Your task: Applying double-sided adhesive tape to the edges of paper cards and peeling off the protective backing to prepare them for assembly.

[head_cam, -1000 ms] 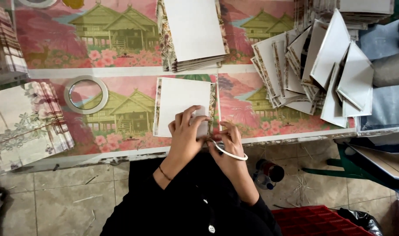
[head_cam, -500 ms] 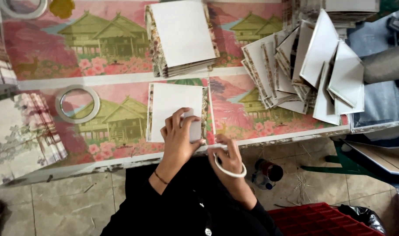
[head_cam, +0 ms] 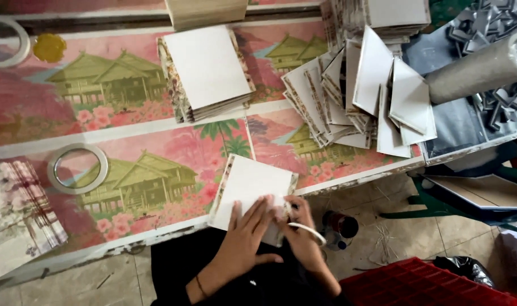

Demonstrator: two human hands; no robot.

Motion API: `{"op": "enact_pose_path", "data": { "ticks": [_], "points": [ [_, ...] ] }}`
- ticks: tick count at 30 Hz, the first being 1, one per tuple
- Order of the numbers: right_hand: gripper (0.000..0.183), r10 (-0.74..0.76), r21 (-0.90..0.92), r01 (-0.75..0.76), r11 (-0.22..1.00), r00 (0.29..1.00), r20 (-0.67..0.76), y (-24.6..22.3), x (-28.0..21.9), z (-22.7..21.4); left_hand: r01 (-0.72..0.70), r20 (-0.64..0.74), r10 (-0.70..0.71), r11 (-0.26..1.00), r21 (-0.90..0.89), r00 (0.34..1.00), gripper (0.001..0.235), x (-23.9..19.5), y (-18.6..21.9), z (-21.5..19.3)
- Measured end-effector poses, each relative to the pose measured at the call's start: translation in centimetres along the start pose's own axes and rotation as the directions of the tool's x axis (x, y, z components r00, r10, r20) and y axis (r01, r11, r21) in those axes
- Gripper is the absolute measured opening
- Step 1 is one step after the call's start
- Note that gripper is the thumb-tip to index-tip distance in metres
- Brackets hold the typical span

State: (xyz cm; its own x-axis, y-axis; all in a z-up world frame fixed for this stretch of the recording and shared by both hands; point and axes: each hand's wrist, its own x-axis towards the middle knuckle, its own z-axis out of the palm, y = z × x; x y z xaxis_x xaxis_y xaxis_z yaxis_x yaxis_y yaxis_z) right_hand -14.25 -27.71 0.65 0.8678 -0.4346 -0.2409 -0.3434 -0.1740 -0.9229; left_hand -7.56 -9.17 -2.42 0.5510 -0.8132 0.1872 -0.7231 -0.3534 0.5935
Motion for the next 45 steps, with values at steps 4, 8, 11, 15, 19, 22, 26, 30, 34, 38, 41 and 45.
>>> {"op": "enact_pose_path", "data": {
  "ticks": [4,8,11,15,19,22,26,30,34,38,41,45],
  "points": [
    [0.019,-0.436,-0.124,0.419,0.899,0.883,-0.174,18.0,5.0,-12.3,0.032,-0.112,-0.045,0.993,-0.110,0.993,0.101,3.2,-2.7,-4.0],
    [0.032,-0.329,-0.660,-0.069,0.748,0.825,-0.459,13.5,10.9,-23.3,0.201,-0.385,-0.141,0.972,0.120,0.912,0.067,6.6,-8.4,-8.1],
    [0.060,-0.464,-0.171,0.479,0.861,0.601,-0.651,-1.7,12.0,-24.9,0.310,-0.496,-0.132,0.903,0.296,0.858,0.065,9.9,-11.7,-11.4],
    [0.063,-0.569,-0.381,0.424,0.822,0.583,-0.579,-3.7,17.6,-26.7,0.405,-0.460,-0.209,0.831,0.383,0.863,0.081,12.4,-17.3,-11.5],
    [0.082,-0.799,-0.877,0.192,0.440,0.530,-0.285,-2.2,19.0,-24.1,0.397,-0.486,-0.191,0.842,0.366,0.853,0.073,10.7,-18.3,-9.7],
    [0.057,-0.849,-0.854,0.305,0.420,0.464,-0.252,-4.7,17.3,-17.5,0.450,-0.514,-0.200,0.786,0.424,0.834,0.060,7.8,-16.4,-9.3],
    [0.053,-0.733,-0.653,0.493,0.574,0.665,-0.143,-7.2,13.9,-5.9,0.441,-0.488,-0.204,0.781,0.442,0.849,0.039,2.8,-12.0,-8.5],
    [0.053,-0.565,-0.304,0.563,0.768,0.820,0.092,-8.5,8.6,3.1,0.407,-0.413,-0.204,0.767,0.496,0.887,0.045,-1.6,-8.7,-6.5],
    [0.019,-0.599,-0.327,0.638,0.697,0.769,0.224,-4.2,7.7,7.5,0.391,-0.406,-0.229,0.840,0.377,0.885,0.039,-3.8,-6.4,-7.3],
    [0.012,-0.545,-0.252,0.625,0.739,0.775,0.321,-4.3,6.7,10.3,0.530,-0.443,-0.440,0.843,0.097,0.781,0.018,-3.9,-6.1,-9.3],
    [0.009,-0.483,-0.247,0.581,0.775,0.798,0.361,-5.0,5.8,11.3,0.638,-0.410,-0.582,0.770,0.001,0.702,0.014,-4.6,-7.4,-8.7],
    [0.009,-0.436,-0.315,0.562,0.765,0.811,0.390,-5.3,5.5,12.2,0.698,-0.313,-0.689,0.709,-0.103,0.654,0.014,-4.4,-7.3,-9.7]
  ]
}}
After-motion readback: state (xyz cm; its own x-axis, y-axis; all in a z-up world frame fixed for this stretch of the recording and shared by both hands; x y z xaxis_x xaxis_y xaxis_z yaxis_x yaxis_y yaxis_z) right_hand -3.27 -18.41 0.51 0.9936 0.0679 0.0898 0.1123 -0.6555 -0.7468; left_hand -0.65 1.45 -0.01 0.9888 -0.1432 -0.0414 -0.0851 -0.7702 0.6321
